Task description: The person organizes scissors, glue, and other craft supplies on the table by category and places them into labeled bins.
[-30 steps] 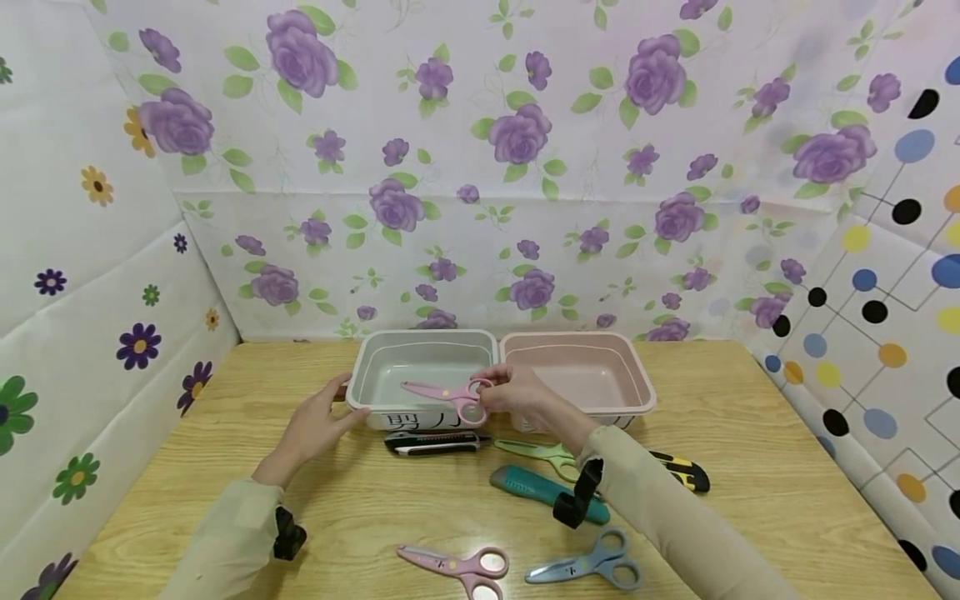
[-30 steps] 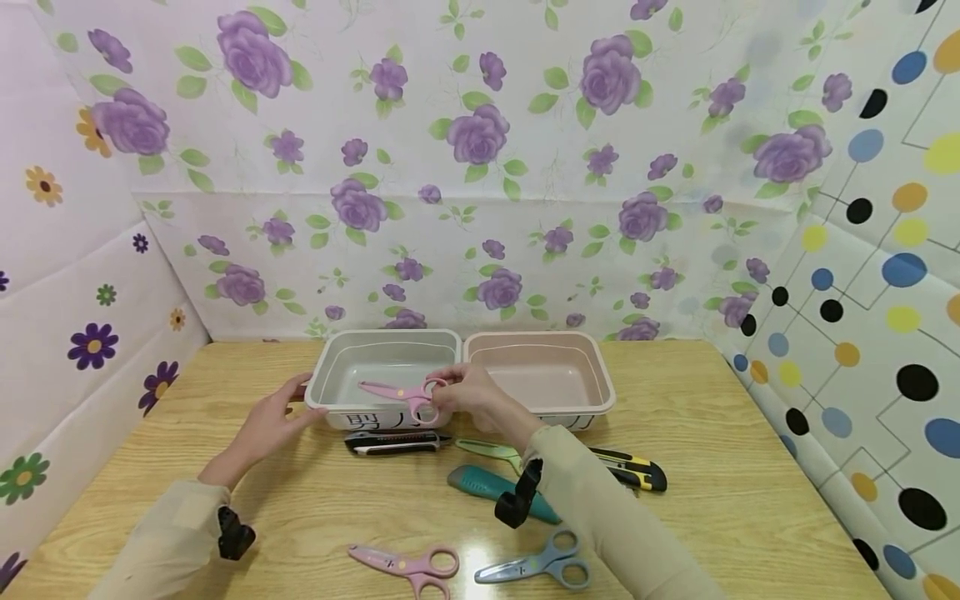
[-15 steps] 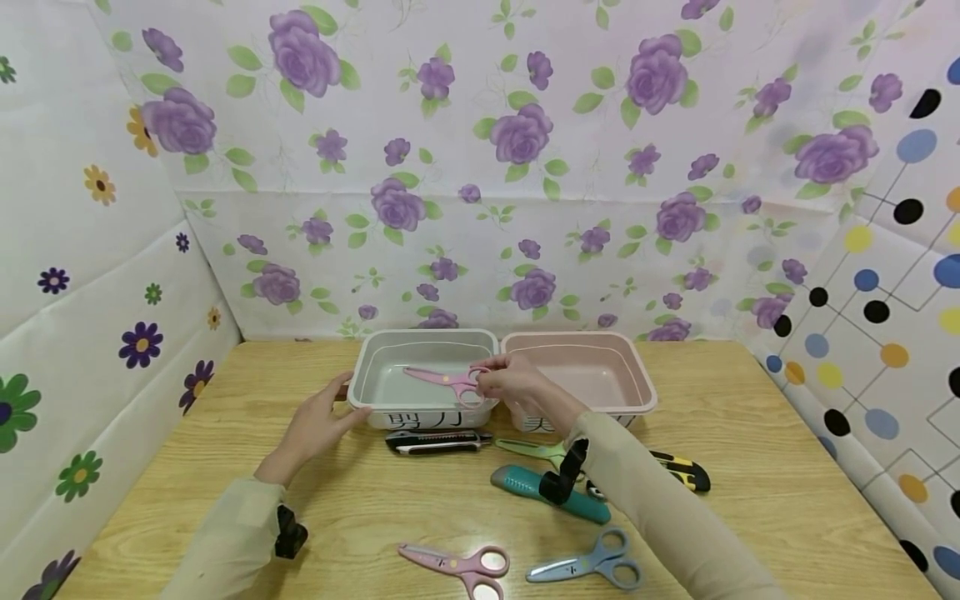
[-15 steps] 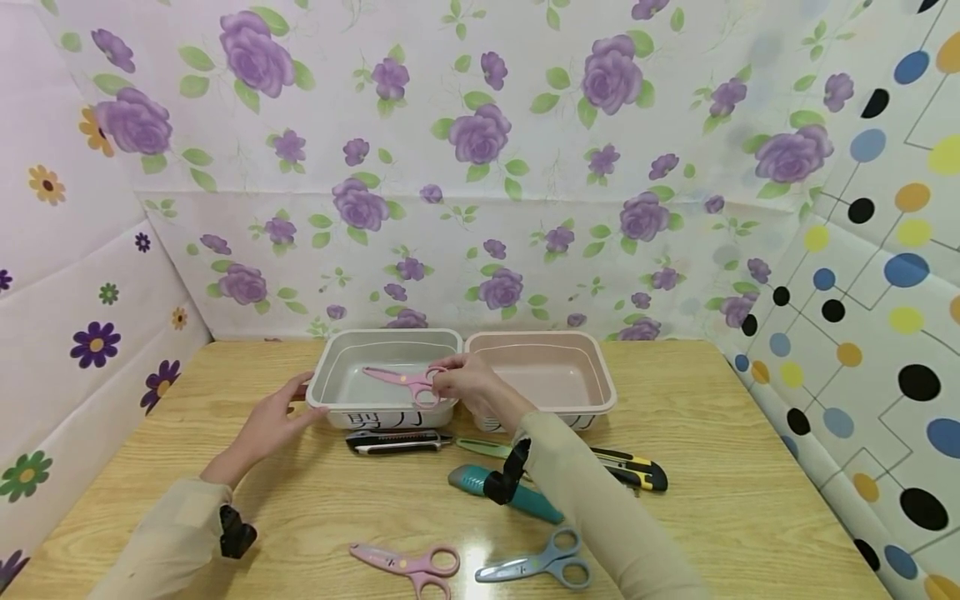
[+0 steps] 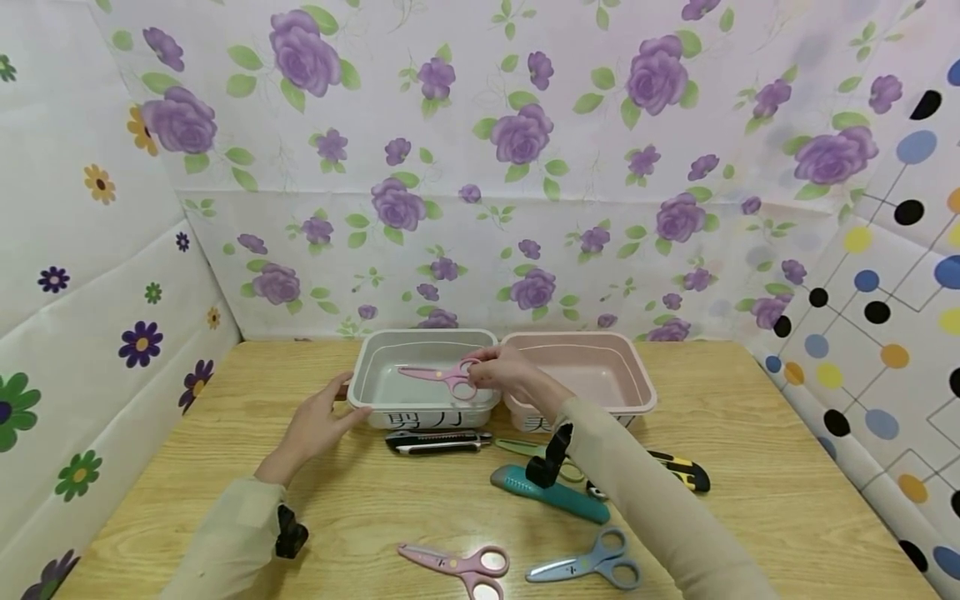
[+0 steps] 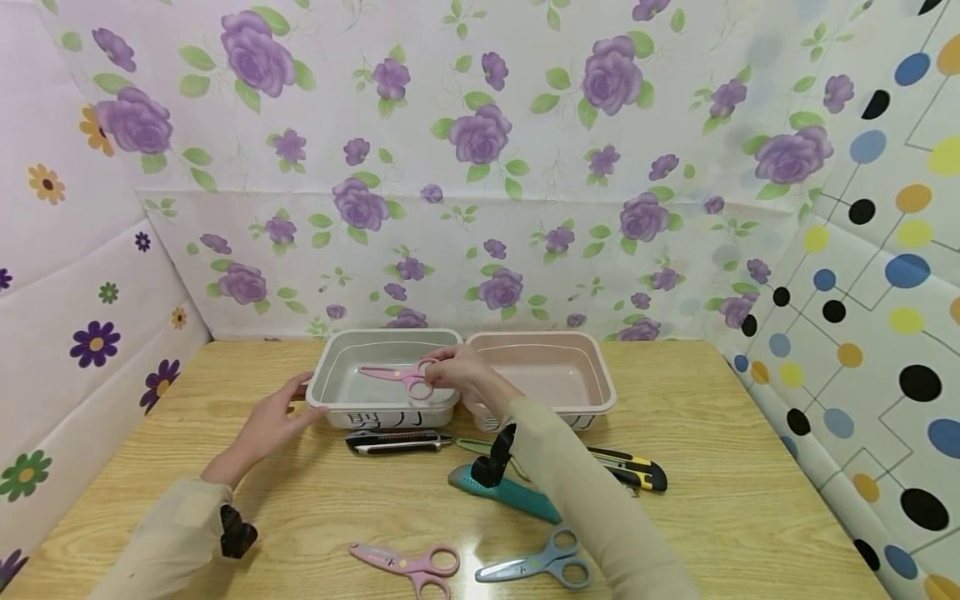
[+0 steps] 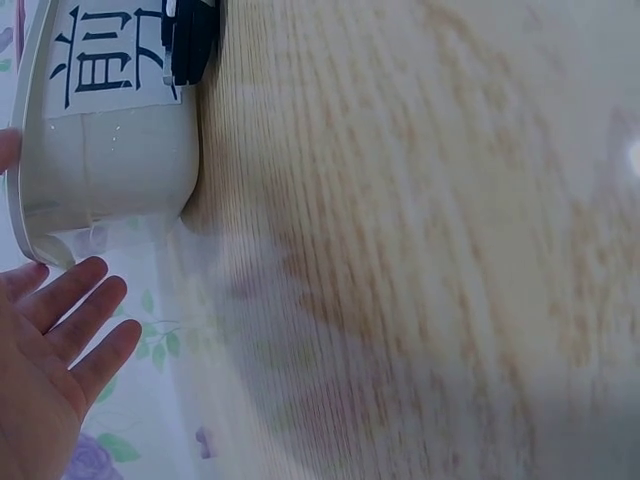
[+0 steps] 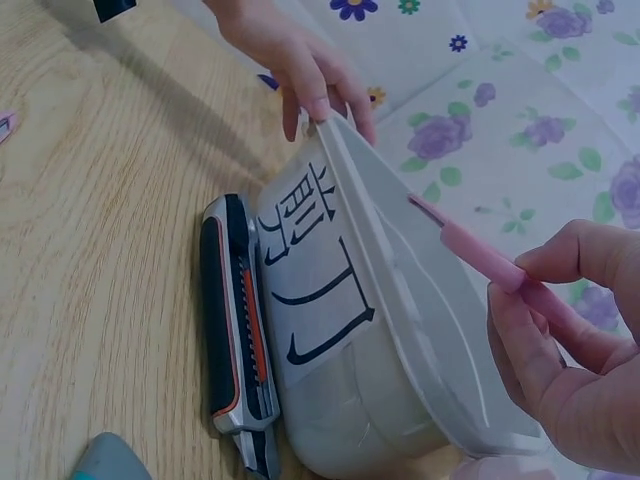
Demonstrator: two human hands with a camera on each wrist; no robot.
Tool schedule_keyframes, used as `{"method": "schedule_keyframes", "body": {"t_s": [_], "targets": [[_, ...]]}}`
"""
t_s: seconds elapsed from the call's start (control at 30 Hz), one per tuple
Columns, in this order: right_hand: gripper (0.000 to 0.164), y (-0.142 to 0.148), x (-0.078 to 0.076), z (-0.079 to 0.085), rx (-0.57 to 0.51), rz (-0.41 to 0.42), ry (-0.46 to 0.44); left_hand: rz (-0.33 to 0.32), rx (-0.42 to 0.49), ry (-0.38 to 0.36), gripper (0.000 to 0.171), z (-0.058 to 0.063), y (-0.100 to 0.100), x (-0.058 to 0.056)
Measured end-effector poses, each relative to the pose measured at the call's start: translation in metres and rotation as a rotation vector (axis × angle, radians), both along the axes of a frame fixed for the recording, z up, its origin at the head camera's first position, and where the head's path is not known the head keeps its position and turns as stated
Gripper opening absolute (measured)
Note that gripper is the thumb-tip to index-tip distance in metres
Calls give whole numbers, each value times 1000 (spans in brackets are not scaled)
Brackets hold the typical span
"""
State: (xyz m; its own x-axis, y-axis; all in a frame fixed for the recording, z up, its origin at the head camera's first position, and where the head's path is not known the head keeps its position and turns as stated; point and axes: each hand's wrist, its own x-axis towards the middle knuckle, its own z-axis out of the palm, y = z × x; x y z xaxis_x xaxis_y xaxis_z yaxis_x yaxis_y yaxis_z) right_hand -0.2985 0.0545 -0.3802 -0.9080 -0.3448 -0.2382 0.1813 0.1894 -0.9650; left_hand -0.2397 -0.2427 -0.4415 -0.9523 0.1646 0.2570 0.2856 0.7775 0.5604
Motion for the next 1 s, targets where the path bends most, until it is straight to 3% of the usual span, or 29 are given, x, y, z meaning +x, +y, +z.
{"method": "schedule_keyframes", "body": {"t_s": [0.27,1.0], "targets": [[43,-3,-1,6,37,0,-21,1,-3,4,71,-1,1,-1],[41,-21,-14,-14,85,-39,54,1,-7,6,71,1,1,1]]}}
